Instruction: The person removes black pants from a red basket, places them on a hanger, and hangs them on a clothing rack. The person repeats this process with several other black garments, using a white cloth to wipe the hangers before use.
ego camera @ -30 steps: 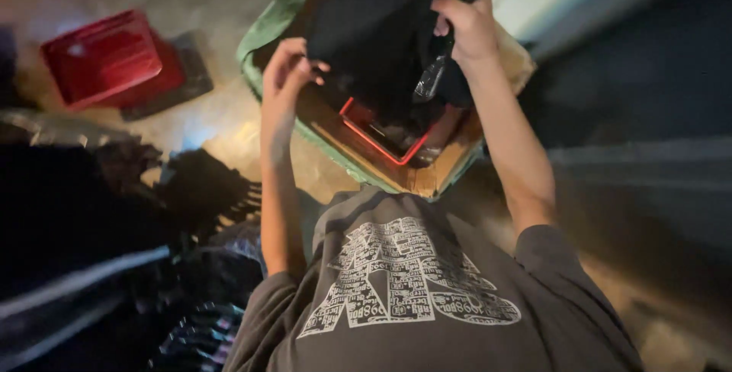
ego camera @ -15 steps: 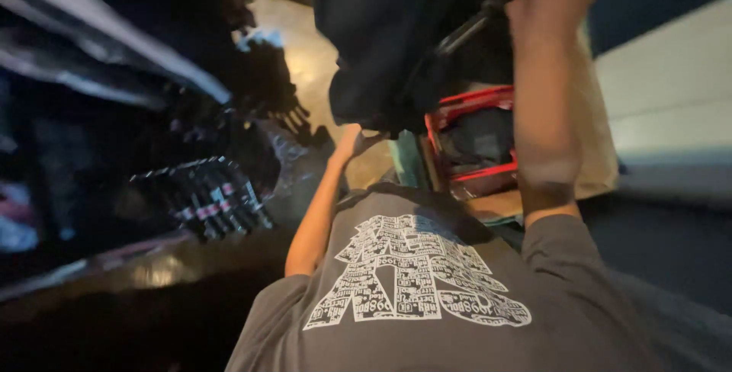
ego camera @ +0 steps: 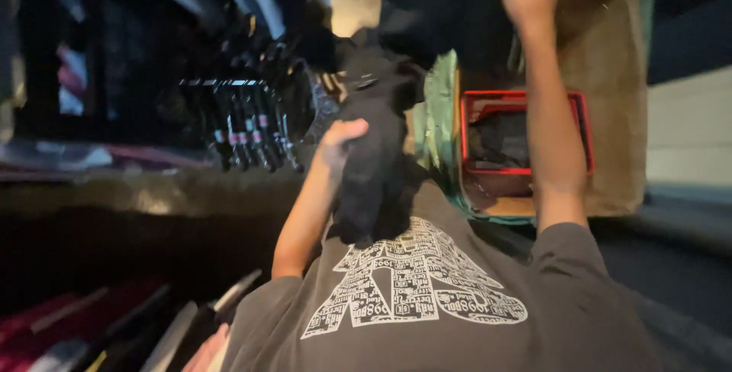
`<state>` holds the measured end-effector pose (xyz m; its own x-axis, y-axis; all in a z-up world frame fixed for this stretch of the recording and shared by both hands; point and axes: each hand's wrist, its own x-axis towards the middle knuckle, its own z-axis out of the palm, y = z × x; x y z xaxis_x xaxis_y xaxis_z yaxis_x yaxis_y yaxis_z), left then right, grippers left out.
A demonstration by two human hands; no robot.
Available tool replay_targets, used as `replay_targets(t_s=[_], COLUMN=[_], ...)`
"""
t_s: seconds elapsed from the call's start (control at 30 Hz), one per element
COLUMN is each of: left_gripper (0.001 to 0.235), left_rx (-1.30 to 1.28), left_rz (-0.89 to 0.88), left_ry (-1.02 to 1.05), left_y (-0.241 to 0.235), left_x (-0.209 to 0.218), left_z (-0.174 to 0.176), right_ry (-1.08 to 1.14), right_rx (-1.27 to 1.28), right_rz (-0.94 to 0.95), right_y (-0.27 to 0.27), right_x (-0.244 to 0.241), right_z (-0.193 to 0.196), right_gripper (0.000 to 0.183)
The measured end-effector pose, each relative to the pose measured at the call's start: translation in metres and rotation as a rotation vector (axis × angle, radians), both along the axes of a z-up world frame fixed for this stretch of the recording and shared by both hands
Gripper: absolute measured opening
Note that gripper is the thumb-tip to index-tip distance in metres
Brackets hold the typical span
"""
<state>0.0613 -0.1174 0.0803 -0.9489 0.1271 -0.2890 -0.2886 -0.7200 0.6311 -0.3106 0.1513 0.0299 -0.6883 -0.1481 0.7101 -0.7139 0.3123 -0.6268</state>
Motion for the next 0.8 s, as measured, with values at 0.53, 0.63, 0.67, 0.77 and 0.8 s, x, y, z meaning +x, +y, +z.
replay_targets(t_s=[0.53, 0.63, 0.67, 0.77, 0.8], left_gripper=[0.01, 0.012, 0.021, 0.021, 0.021], left_rx=[0.171, 0.038, -0.079, -0.201, -0.202], left_rz=[0.577, 0.776, 0.927, 1.186, 1.222], left_ry=[0.398, 0.385, 0.314, 0.194, 0.198], left_y=[0.189, 0.186, 0.183, 0.16, 0.172], left_x=[-0.051, -0.028, -0.018, 0.04, 0.051], left_z=[0.099, 0.094, 0.102, 0.118, 0.135], right_ry=[-0.847, -0.674, -0.63, -0.919, -0.923], right_rx=[-0.674, -0.349, -0.212, -0.467, -0.45], right_rz=[0.586, 0.649, 0.689, 0.746, 0.78], right_y=[0.097, 0.094, 0.087, 0.087, 0.083], right_x=[0.255, 0.259, 0.254, 0.241, 0.222], right_z=[0.064, 0.057, 0.059, 0.163, 0.158], right_gripper=[0.037, 0.034, 0.034, 0.05, 0.05])
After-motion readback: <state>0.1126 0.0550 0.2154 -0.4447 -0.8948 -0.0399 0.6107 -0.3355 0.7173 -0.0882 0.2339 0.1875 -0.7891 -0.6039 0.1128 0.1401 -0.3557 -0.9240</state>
